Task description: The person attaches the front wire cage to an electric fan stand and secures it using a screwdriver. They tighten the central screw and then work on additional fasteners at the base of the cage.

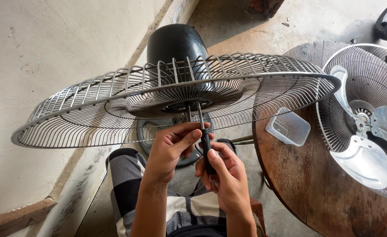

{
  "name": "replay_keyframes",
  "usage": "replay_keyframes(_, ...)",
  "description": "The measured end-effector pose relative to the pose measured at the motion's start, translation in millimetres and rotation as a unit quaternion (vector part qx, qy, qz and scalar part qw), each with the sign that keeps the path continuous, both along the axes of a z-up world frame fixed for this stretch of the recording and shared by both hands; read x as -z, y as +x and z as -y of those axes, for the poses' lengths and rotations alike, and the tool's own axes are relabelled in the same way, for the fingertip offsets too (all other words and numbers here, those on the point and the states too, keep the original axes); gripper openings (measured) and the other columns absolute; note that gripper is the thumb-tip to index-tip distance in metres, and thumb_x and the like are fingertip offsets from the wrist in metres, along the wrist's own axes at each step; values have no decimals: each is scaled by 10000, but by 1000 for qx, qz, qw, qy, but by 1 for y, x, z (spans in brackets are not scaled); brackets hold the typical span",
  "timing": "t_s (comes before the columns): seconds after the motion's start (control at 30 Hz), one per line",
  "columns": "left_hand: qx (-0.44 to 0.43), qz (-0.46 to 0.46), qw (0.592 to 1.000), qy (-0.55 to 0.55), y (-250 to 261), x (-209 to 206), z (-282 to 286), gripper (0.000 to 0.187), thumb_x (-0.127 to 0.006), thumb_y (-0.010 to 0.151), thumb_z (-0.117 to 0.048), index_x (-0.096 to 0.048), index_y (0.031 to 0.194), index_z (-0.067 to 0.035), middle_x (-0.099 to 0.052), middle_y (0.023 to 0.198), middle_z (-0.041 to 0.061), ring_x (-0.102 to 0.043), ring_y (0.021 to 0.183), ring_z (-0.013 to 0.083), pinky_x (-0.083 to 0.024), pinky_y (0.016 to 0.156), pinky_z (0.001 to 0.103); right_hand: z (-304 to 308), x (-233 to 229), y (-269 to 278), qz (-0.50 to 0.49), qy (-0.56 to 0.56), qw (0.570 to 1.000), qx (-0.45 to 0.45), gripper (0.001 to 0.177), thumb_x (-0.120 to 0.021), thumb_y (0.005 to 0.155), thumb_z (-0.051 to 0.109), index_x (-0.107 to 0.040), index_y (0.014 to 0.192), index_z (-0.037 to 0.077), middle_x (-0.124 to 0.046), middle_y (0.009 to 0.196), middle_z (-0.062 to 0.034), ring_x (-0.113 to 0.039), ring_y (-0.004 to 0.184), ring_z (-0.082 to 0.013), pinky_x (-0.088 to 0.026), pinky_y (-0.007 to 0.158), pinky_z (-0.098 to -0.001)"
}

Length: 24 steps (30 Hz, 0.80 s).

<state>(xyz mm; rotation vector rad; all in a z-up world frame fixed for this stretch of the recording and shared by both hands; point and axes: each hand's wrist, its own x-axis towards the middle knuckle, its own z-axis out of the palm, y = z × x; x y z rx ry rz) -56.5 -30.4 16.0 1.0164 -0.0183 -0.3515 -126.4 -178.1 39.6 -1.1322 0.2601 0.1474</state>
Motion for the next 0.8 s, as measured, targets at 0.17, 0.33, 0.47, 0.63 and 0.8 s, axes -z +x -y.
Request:
replay_keyframes(0.17,-41,-29,999,6,-4,-3,7,244,-740,926,-134,-788,1116,11,-794,904,126,-568,613,64,-379,503,195,3,-1,-2,-42,-65,997,6,329,-556,1010,213,-615,1235,-20,-682,709,-93,-487,445,-61,-326,384,-201)
replay_keyframes(0.33,-69,-22,997,-32,-5,-7,7,226,-749,883,-85,-767,1078,29,-793,978,122,-767,855,169,-614,761,277,2,-6,-9,-20,-205,979,-2,257,-685,950,123,-664,1153,-32,-655,760,2,-566,634,-32,-425,531,-187)
replay_keyframes(0.47,-77,-17,997,-23,-7,-6,8,225,-758,890,-79,-770,1083,35,-790,982,120,-751,875,176,-595,803,285,-1,-9,-14,-5,-276,961,-4,200,-709,944,124,-712,1070,-32,-637,716,19,-529,621,-27,-405,528,-187)
replay_keyframes(0.63,-60,-34,997,14,-6,-1,8,250,-782,889,-138,-749,1090,6,-767,973,66,-658,823,74,-473,682,210,-1,-8,-14,10,-258,966,-5,225,-637,990,173,-721,1084,-13,-609,692,29,-513,605,-17,-392,516,-181)
replay_keyframes(0.8,-12,9,1000,-1,-3,-1,4,262,-749,958,-195,-765,1132,1,-686,863,52,-447,624,46,-372,568,200,1,-3,-17,-39,-179,983,-10,273,-586,1017,204,-711,1120,-15,-556,679,33,-465,589,-20,-325,494,-194)
